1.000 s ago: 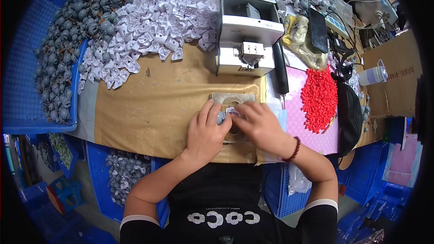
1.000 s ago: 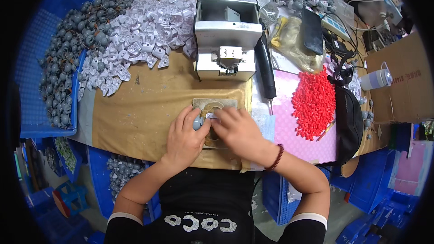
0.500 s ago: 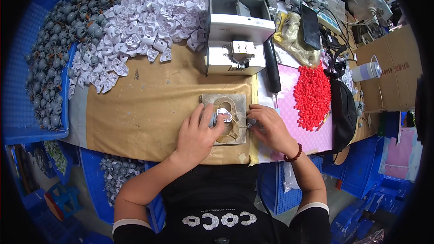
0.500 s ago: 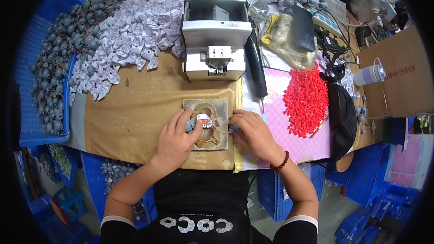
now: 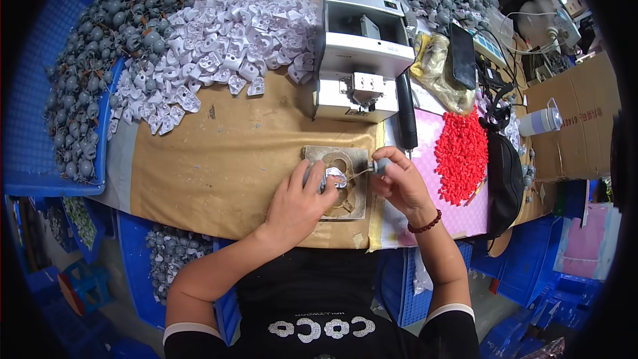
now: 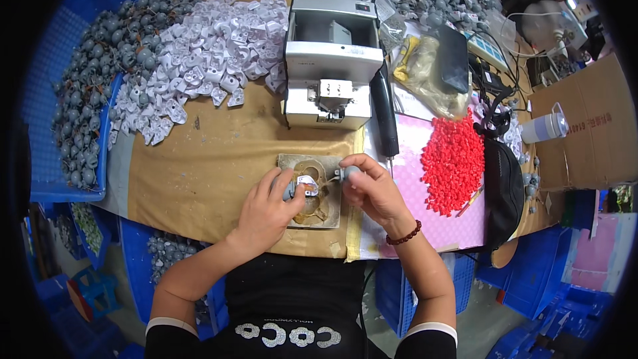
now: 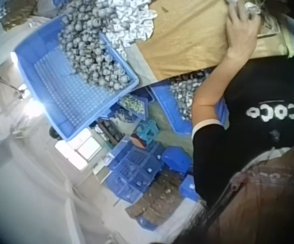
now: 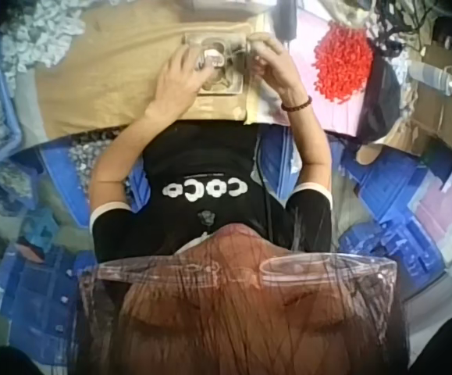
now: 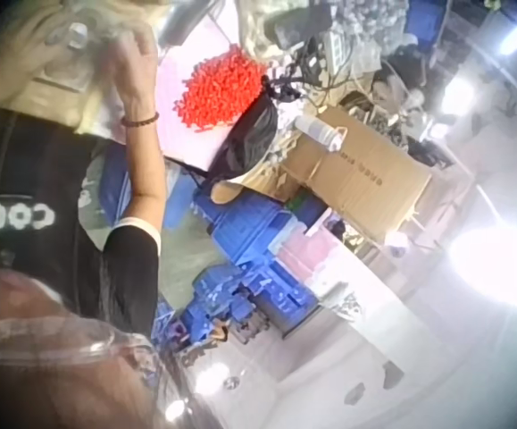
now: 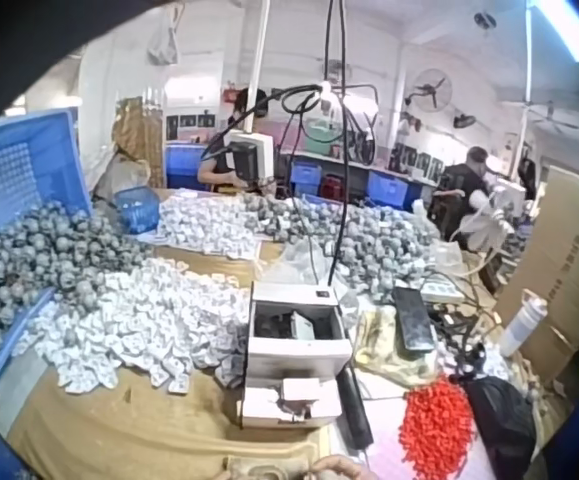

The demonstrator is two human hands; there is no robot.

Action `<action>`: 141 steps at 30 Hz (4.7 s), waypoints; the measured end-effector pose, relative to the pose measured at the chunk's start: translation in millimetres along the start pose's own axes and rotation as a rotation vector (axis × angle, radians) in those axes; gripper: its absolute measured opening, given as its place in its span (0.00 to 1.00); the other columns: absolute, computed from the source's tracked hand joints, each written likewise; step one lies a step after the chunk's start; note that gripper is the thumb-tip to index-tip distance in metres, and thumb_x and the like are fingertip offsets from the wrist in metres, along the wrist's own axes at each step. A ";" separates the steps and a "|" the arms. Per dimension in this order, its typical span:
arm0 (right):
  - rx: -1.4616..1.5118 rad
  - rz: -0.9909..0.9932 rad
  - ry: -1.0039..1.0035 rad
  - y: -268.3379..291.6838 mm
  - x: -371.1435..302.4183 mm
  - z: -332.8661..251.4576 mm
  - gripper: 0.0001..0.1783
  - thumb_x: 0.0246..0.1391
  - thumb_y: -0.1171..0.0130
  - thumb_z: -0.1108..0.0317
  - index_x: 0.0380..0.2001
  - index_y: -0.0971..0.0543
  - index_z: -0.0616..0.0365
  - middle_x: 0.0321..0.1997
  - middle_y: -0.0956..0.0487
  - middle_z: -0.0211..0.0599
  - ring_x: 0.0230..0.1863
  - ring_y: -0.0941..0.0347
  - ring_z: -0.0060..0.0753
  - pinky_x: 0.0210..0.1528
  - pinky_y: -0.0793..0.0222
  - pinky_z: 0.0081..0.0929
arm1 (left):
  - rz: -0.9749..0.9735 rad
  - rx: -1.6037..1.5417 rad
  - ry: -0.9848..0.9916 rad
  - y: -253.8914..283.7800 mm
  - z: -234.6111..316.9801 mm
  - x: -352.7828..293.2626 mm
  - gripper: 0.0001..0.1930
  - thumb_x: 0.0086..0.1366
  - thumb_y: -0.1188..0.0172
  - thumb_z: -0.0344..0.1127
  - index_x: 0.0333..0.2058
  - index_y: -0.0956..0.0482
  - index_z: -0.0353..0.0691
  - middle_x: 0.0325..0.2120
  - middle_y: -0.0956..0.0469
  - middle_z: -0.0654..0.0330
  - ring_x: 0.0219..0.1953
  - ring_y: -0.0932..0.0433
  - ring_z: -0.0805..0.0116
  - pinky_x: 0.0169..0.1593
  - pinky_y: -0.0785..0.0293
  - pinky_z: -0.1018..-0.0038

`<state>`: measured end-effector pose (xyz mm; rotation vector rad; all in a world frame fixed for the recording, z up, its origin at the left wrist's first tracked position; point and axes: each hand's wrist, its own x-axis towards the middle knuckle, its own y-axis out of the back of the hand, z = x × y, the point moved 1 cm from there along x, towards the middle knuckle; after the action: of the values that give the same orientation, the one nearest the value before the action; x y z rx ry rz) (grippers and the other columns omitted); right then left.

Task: Assembling small toy components using an electric screwdriver at a factory workbench.

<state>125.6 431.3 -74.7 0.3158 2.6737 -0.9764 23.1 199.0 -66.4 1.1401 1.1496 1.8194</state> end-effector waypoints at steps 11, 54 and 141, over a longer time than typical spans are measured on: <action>0.139 -0.186 0.065 -17.5 9.9 -6.5 0.23 0.60 0.37 0.77 0.59 0.25 0.62 0.54 0.22 0.47 0.32 0.28 0.24 0.28 0.30 0.17 | 0.016 -0.022 -0.008 -1.4 -1.2 -1.4 0.20 0.56 0.40 0.28 0.50 0.22 0.42 0.58 0.30 0.47 0.59 0.30 0.45 0.56 0.24 0.57; -1.512 0.694 0.429 58.8 111.8 -87.5 0.31 0.55 0.30 0.60 0.57 0.25 0.65 0.40 0.16 0.54 0.41 0.19 0.52 0.47 0.25 0.41 | -0.006 -0.286 0.081 7.4 -2.6 31.2 0.25 0.54 0.29 0.32 0.52 0.23 0.39 0.48 0.23 0.54 0.56 0.25 0.50 0.58 0.29 0.58; -1.164 0.092 0.746 -42.7 16.8 -28.5 0.13 0.55 0.30 0.71 0.43 0.17 0.60 0.43 0.20 0.42 0.44 0.24 0.41 0.45 0.27 0.33 | 0.171 -0.530 0.191 -7.8 -0.1 17.9 0.21 0.56 0.29 0.26 0.48 0.24 0.36 0.45 0.21 0.51 0.56 0.25 0.45 0.58 0.28 0.56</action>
<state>92.0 419.9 -33.9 0.5695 3.2306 0.9651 17.1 217.5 -68.1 0.7830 0.6135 2.2250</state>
